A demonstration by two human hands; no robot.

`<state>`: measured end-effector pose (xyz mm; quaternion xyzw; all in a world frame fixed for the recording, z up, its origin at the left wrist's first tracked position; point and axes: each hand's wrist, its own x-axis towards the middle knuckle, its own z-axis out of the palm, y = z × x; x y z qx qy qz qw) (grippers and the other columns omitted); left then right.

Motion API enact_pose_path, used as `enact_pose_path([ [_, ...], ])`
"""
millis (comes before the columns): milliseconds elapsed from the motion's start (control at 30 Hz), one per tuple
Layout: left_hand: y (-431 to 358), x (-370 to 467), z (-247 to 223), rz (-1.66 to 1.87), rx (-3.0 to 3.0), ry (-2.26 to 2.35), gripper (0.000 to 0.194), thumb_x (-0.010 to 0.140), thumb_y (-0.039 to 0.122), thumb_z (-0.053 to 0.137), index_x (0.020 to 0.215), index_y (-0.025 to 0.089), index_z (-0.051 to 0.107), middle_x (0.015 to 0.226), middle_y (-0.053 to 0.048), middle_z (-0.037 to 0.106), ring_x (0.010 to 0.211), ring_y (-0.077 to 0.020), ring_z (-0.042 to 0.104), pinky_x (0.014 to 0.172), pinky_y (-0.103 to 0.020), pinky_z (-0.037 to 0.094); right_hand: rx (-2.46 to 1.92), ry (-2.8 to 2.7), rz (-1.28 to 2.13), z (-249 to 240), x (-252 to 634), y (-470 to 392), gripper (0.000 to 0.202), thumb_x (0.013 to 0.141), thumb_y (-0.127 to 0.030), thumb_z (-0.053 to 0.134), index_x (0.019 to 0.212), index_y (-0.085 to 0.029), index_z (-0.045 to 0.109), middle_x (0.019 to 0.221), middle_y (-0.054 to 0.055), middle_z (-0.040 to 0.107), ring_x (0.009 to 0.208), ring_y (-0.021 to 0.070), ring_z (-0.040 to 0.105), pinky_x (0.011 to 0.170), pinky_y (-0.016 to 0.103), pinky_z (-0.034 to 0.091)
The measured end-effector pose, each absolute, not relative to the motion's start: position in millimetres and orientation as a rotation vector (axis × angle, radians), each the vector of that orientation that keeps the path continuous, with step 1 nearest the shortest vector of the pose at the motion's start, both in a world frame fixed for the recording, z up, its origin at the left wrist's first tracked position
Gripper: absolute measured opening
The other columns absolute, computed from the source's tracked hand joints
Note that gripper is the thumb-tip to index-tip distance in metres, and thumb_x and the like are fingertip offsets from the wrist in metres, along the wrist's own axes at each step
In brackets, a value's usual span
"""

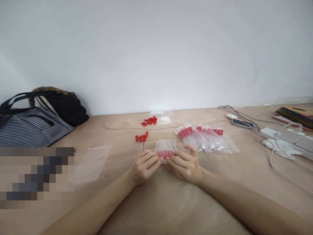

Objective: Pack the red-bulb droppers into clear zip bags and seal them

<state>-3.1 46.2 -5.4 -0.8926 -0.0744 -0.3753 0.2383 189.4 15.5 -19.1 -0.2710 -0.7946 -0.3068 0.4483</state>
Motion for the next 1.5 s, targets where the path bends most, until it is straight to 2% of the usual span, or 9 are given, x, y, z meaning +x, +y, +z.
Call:
enact_pose_path([
  [233,43,0,-7,-1.035,-2.391,-0.192,0.019,0.086,0.002,0.040,0.090,0.006,0.057,0.074,-0.009,0.065,0.071,-0.0182,0.061,0.068,-0.035,0.051,-0.723,-1.998,-0.729,-20,191,18,0.010,0.080,-0.013,0.053,0.077,-0.020,0.060,0.067,-0.005,0.064,0.071,0.0082,0.058,0.090,0.037,0.025],
  [633,45,-6,-5,-0.998,-2.410,-0.216,0.017,0.085,0.002,0.041,0.093,0.006,0.056,0.069,-0.008,0.062,0.065,-0.0175,0.058,0.064,-0.034,0.050,-0.736,-1.956,-0.767,-21,190,16,0.010,0.079,-0.011,0.052,0.076,-0.018,0.059,0.058,-0.008,0.059,0.064,0.0067,0.056,0.088,0.038,0.025],
  [867,44,-10,-6,-1.013,-2.407,-0.293,0.019,0.087,0.004,0.038,0.096,0.010,0.054,0.069,-0.005,0.061,0.064,-0.0158,0.056,0.063,-0.033,0.049,-0.785,-1.973,-0.733,-17,203,15,0.013,0.079,-0.011,0.052,0.082,-0.021,0.060,0.064,-0.007,0.062,0.066,0.0079,0.056,0.089,0.037,0.025],
  [1033,44,-11,-3,-1.078,-2.393,-0.331,0.019,0.086,0.005,0.040,0.093,0.015,0.054,0.066,-0.003,0.059,0.062,-0.0144,0.056,0.060,-0.030,0.050,-0.843,-1.947,-0.771,-18,215,20,0.016,0.080,-0.014,0.051,0.065,-0.018,0.053,0.055,-0.006,0.055,0.059,0.0077,0.053,0.086,0.034,0.028],
  [1133,42,-11,-2,-1.186,-2.427,-0.463,0.017,0.087,0.008,0.041,0.093,0.016,0.055,0.078,-0.006,0.060,0.075,-0.0157,0.059,0.066,-0.028,0.051,-0.917,-1.941,-0.599,-18,220,28,0.012,0.080,-0.029,0.055,0.077,-0.018,0.053,0.071,0.001,0.061,0.070,0.0133,0.056,0.081,0.034,0.034],
  [1200,40,-10,-1,-1.288,-2.447,-0.555,0.015,0.088,0.011,0.041,0.093,0.016,0.054,0.084,-0.007,0.060,0.080,-0.0150,0.059,0.067,-0.025,0.052,-0.961,-1.981,-0.400,-19,221,34,0.034,0.076,-0.039,0.058,0.100,-0.015,0.053,0.093,0.009,0.062,0.086,0.0189,0.056,0.078,0.034,0.038],
  [1267,36,-6,1,-1.423,-2.451,-0.606,0.012,0.088,0.012,0.042,0.092,0.016,0.053,0.084,-0.006,0.059,0.079,-0.0134,0.059,0.067,-0.022,0.051,-0.962,-2.024,-0.182,-20,218,38,0.048,0.074,-0.040,0.060,0.113,-0.015,0.048,0.105,0.012,0.058,0.096,0.0210,0.054,0.078,0.034,0.042],
  [1367,29,3,6,-1.656,-2.414,-0.688,0.009,0.086,0.012,0.046,0.089,0.016,0.053,0.082,-0.004,0.058,0.076,-0.0123,0.059,0.068,-0.022,0.051,-0.882,-1.999,0.096,-21,208,38,0.027,0.080,-0.028,0.053,0.106,-0.018,0.055,0.105,0.010,0.059,0.096,0.0186,0.055,0.080,0.033,0.044],
  [1500,30,8,6,-1.952,-2.429,-1.026,0.012,0.086,0.017,0.047,0.097,0.017,0.051,0.084,-0.004,0.057,0.073,-0.0125,0.059,0.063,-0.022,0.052,-0.888,-1.856,0.471,-17,202,34,0.014,0.082,-0.025,0.049,0.084,-0.018,0.060,0.081,0.005,0.065,0.075,0.0157,0.060,0.066,0.028,0.048],
])
